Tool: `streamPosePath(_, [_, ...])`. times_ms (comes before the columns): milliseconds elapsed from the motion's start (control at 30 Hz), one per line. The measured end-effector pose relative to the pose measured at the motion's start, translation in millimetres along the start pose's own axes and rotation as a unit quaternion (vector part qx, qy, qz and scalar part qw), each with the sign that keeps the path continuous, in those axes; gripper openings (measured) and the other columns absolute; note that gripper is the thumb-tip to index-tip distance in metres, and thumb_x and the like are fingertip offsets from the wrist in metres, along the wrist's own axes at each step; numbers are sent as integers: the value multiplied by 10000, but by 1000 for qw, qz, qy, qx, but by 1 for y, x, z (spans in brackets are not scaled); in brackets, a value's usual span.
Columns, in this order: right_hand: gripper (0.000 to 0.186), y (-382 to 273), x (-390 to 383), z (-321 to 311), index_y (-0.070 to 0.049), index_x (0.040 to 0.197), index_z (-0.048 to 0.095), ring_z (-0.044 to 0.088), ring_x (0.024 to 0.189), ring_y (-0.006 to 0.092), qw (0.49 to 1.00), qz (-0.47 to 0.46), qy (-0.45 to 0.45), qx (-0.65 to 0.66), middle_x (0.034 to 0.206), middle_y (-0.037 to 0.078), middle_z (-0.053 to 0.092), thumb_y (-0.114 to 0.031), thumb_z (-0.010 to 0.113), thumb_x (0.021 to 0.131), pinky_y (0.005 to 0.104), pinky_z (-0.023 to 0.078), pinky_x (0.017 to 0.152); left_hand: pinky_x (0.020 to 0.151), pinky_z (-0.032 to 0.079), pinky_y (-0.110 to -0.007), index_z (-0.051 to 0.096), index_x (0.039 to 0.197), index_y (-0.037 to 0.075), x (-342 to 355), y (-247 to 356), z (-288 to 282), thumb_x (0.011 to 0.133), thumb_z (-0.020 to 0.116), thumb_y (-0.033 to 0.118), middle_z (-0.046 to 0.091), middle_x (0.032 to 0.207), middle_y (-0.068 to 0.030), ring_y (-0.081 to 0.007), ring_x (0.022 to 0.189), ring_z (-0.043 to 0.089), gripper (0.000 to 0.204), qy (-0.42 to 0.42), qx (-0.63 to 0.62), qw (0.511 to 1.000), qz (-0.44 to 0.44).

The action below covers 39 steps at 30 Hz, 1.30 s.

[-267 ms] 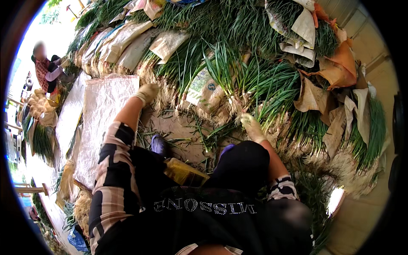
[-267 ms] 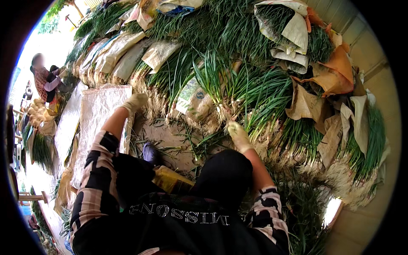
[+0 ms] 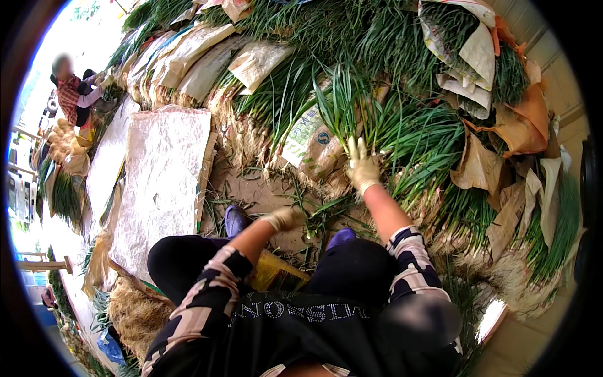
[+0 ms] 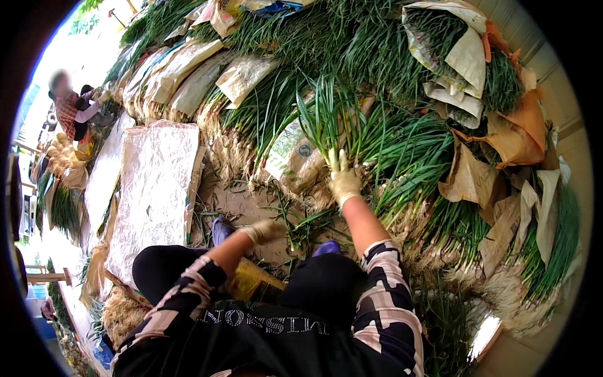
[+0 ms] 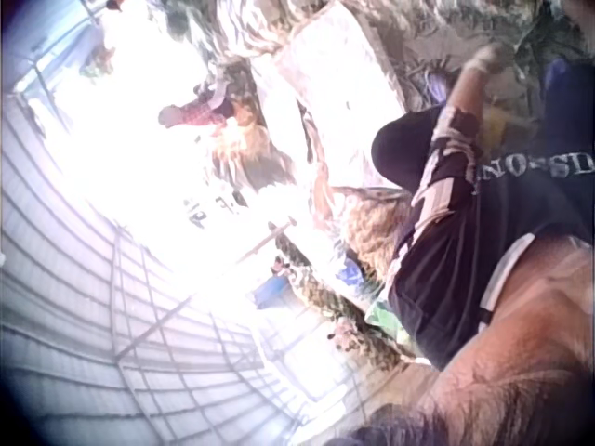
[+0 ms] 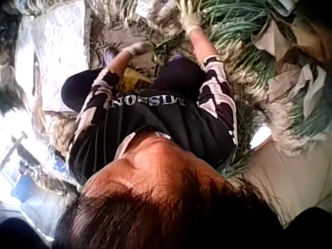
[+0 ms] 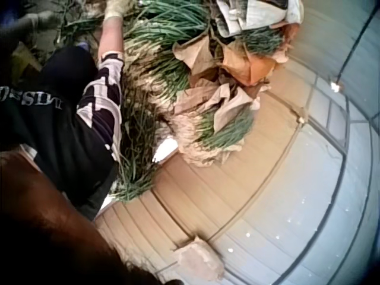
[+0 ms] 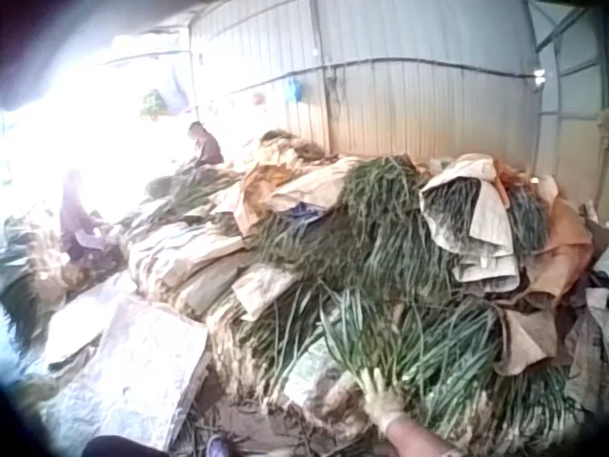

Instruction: The person sits on the floor and sorts green onions by hand, gathering them into bundles and placing them on a white tarp. The person wears gloves and handles the onions one at a time.

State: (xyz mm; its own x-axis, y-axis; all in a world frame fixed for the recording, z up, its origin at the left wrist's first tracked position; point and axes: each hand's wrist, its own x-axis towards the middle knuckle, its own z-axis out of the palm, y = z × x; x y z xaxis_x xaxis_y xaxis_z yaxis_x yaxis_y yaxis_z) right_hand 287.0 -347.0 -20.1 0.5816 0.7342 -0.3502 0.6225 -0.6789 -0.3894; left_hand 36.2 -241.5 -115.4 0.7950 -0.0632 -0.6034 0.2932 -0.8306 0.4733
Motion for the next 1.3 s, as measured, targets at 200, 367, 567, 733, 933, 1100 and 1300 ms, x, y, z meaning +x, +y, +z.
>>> streamPosePath(200, [262, 62, 40, -86, -56, 1104, 447, 501, 527, 80, 794, -27, 285, 536, 937, 108, 598, -172, 498, 874, 182, 420, 431, 871, 401, -366, 560, 1092, 73, -18, 3, 31, 828, 455, 324, 564, 1092, -144, -277, 1026, 522, 379, -39, -89, 995, -10])
streamPosePath(367, [501, 58, 6, -95, -14, 900, 532, 540, 608, 245, 969, 175, 171, 41, 676, 84, 550, -486, 367, 877, 350, 424, 566, 797, 443, -296, 570, 1052, 40, -7, 5, -13, 836, 525, 311, 616, 969, -128, -226, 893, 582, 349, 137, -356, 922, -62])
streamPosePath(567, [441, 5, -26, -18, -20, 964, 560, 480, 526, 130, 900, 60, -118, 416, 691, 42, 560, -430, 561, 804, 286, 456, 570, 871, 413, -367, 456, 1213, 83, 1, 37, -57, 787, 585, 430, 564, 1068, -102, -214, 955, 539, 564, 107, -760, 623, 149])
streamPosePath(733, [553, -12, -25, 57, -25, 1080, 523, 537, 900, 227, 894, -166, -304, 283, 988, 129, 565, -493, 550, 786, 342, 430, 821, 794, 459, -429, 414, 1227, 64, 2, 46, -63, 826, 544, 248, 534, 1082, -102, -248, 979, 529, 459, 121, -812, 563, 93])
streamPosePath(933, [487, 16, -6, 9, -34, 863, 563, 573, 728, 187, 972, -13, -50, 229, 870, 85, 614, -508, 455, 827, 338, 442, 709, 714, 503, -408, 494, 1071, 0, 4, 25, -41, 850, 490, 99, 598, 914, -135, -302, 874, 594, 242, 130, -861, 484, 87])
streamPosePath(1100, [462, -8, 6, 27, -37, 1003, 553, 543, 733, 134, 900, -4, -177, 398, 872, 72, 578, -459, 539, 815, 282, 468, 627, 607, 498, -271, 520, 1040, 18, 8, 29, -44, 860, 505, 144, 600, 851, -86, -209, 745, 601, 220, 100, -873, 476, 43])
streamPosePath(1300, [310, -25, 18, 71, -45, 843, 564, 527, 596, 119, 972, -137, -50, 183, 726, 36, 567, -354, 539, 834, 251, 448, 522, 444, 404, -171, 541, 953, 50, -3, 45, -51, 863, 527, 195, 549, 745, -16, -77, 579, 530, 171, 122, -824, 553, -8])
